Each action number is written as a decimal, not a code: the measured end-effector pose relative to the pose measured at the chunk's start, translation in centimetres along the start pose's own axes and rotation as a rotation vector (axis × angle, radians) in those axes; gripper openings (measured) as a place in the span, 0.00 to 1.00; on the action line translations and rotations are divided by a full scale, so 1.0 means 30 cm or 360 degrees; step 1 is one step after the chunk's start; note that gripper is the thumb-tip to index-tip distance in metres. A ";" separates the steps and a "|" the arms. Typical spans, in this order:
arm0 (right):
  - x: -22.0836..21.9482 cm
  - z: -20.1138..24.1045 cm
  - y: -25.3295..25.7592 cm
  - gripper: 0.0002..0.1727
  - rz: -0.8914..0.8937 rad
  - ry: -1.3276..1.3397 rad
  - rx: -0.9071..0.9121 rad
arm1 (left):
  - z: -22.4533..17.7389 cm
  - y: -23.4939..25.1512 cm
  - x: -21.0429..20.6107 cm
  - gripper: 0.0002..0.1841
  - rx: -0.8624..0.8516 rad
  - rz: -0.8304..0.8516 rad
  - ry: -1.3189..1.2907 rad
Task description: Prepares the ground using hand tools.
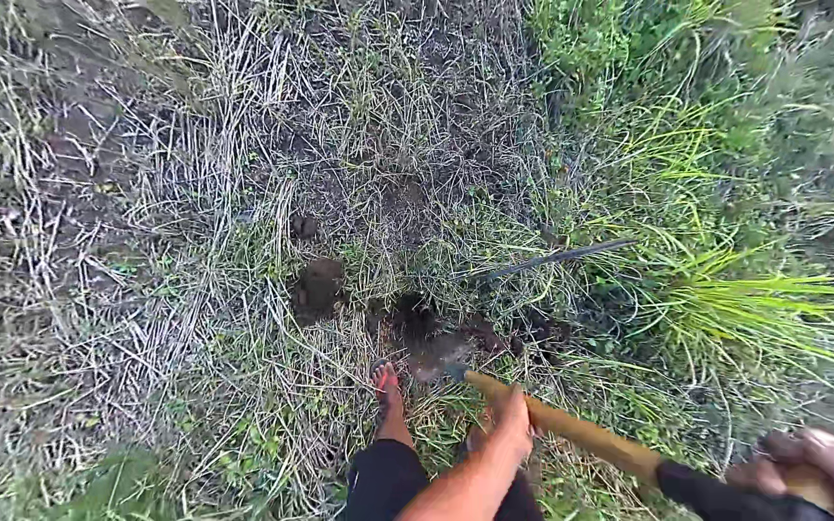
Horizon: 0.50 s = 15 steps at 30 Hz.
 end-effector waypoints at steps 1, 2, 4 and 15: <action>-0.085 -0.073 0.037 0.07 -0.0099 -0.0051 -0.0006 | -0.019 0.050 0.033 0.31 0.0048 0.0010 -0.0024; -0.178 -0.140 0.070 0.09 -0.0183 -0.0086 0.0035 | -0.051 0.074 0.065 0.33 0.0073 0.0015 0.0006; -0.349 -0.189 0.130 0.10 -0.0233 -0.0059 0.0196 | -0.149 0.051 0.120 0.33 -0.0032 0.0057 0.0217; -0.682 -0.020 0.149 0.19 0.0262 -0.1642 0.1221 | -0.732 -0.733 0.135 0.32 -0.1311 0.0597 0.1629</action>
Point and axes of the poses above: each hand's wrist, its own y-axis towards the middle knuckle, its own x-axis out of the back of the hand, z = x × y, the point moved 4 cm from there along y, towards the middle knuckle, and after that the axes turned 1 degree about y, right-handed, at the moved point
